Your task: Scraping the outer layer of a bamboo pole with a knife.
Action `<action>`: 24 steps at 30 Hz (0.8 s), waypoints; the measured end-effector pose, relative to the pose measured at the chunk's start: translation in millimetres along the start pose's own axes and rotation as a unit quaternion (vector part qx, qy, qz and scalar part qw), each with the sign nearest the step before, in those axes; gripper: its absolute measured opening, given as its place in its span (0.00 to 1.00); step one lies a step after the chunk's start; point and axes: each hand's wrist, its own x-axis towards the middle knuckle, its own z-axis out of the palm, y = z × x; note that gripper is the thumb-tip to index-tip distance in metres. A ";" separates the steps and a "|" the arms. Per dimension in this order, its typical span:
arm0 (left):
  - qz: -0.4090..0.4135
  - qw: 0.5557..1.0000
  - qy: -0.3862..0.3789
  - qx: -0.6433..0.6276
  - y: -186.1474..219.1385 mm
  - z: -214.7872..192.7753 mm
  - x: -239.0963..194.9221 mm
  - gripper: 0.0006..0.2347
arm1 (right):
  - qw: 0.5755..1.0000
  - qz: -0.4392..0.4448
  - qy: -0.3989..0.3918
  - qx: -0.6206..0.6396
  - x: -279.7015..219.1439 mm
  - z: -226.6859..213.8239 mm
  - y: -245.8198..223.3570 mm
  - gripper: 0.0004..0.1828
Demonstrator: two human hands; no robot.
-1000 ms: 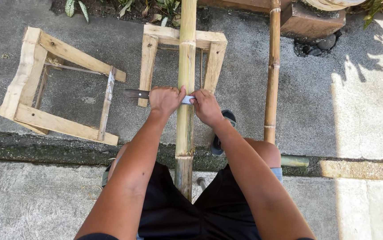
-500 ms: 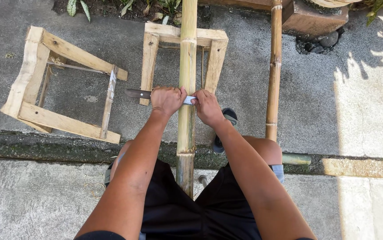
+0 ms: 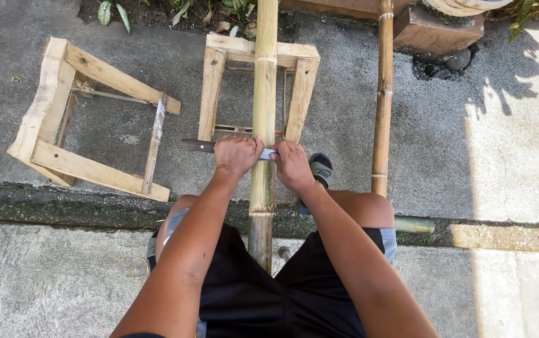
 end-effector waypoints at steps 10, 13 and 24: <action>0.008 1.000 0.010 -0.019 14.7 -20.2 -41.3 0.22 | 1.000 0.016 -0.019 0.007 -40.3 -1.6 -27.5 0.04; 0.013 0.999 0.034 -0.035 20.5 -25.8 -54.0 0.21 | 1.000 0.003 -0.013 -0.004 -52.6 -1.2 -33.5 0.03; -0.010 0.998 0.027 -0.056 39.0 -48.7 -100.4 0.20 | 0.999 0.013 -0.045 -0.001 -91.9 -11.0 -65.0 0.03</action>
